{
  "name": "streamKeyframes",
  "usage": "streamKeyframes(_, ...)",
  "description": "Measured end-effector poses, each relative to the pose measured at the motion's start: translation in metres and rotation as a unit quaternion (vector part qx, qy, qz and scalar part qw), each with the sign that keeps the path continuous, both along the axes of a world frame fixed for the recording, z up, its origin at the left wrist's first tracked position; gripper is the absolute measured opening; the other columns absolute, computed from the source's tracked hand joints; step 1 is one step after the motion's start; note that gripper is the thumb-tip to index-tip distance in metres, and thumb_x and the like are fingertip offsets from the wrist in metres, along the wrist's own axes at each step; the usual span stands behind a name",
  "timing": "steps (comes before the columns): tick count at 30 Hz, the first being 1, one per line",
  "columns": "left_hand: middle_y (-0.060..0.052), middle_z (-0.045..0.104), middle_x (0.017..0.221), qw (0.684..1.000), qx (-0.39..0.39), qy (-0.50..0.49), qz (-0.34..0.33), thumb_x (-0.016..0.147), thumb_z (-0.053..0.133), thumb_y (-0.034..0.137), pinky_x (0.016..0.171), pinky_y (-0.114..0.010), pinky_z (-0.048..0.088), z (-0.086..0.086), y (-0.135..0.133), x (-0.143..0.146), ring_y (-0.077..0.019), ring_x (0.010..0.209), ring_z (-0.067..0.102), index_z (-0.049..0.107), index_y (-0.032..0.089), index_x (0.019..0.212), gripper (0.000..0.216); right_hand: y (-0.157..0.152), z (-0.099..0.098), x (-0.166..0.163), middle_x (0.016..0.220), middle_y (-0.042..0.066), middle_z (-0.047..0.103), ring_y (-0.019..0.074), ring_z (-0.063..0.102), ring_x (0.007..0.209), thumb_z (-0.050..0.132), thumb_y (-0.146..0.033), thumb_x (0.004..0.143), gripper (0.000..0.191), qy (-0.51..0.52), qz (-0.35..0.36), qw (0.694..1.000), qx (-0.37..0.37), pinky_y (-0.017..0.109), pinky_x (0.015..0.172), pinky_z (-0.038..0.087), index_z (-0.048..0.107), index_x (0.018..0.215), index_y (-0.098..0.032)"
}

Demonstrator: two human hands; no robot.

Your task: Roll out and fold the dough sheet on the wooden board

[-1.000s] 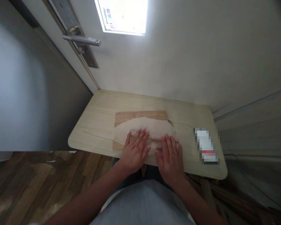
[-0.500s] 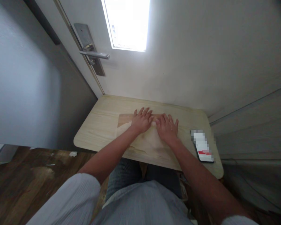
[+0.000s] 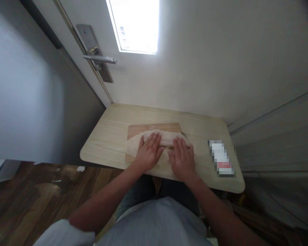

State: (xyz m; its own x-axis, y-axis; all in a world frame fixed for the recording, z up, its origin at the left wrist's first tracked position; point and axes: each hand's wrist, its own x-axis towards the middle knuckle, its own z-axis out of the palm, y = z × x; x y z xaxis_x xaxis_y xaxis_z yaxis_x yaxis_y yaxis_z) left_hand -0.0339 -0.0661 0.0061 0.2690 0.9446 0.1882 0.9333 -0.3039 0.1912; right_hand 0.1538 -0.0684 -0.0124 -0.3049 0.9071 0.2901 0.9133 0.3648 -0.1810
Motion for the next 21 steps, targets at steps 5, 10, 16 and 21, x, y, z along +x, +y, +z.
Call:
streamKeyframes(5, -0.01, 0.046, 0.157, 1.0, 0.003, -0.01, -0.008, 0.102, 0.037, 0.055, 0.119, -0.06, 0.023, 0.008, 0.071, 0.001, -0.0305, 0.144, 0.039, 0.048, 0.025, 0.147, 0.056, 0.079, 0.007, -0.006, 0.154, 0.016, 0.046, 0.0317, 0.037, 0.144, 0.029, -0.039, 0.104, 0.053, -0.019, -0.029, 0.998, -0.052, 0.059, 0.118, 0.019, 0.05, 0.145, -0.013)
streamKeyframes(10, -0.008, 0.064, 0.133, 0.994, -0.009, -0.032, -0.108, 0.1, 0.049, 0.044, 0.113, -0.048, 0.031, 0.01, 0.07, -0.018, -0.0252, 0.126, 0.054, 0.065, 0.026, 0.127, 0.036, 0.092, 0.012, 0.004, 0.155, 0.011, 0.047, 0.0327, 0.035, 0.145, 0.026, -0.041, 0.105, 0.052, -0.01, -0.047, 0.995, -0.092, 0.061, 0.115, 0.025, 0.051, 0.146, -0.019)
streamKeyframes(16, -0.009, 0.065, 0.124, 0.996, 0.011, -0.031, -0.088, 0.098, 0.052, 0.037, 0.104, -0.045, 0.035, 0.022, 0.062, -0.038, -0.0269, 0.118, 0.054, 0.065, 0.027, 0.126, 0.032, 0.11, 0.028, -0.001, 0.154, 0.012, 0.048, 0.0333, 0.034, 0.146, 0.024, -0.044, 0.106, 0.054, -0.011, -0.054, 0.991, -0.12, 0.064, 0.116, 0.023, 0.052, 0.145, -0.019)
streamKeyframes(21, -0.008, 0.065, 0.119, 0.997, -0.042, -0.006, -0.061, 0.093, 0.059, 0.039, 0.096, -0.043, 0.041, 0.029, 0.074, -0.048, -0.0277, 0.114, 0.055, 0.067, 0.027, 0.119, 0.03, 0.136, 0.034, -0.025, 0.16, 0.011, 0.038, 0.0337, 0.029, 0.149, 0.027, -0.044, 0.105, 0.055, -0.029, -0.044, 0.984, -0.17, 0.066, 0.117, 0.02, 0.043, 0.152, -0.022)
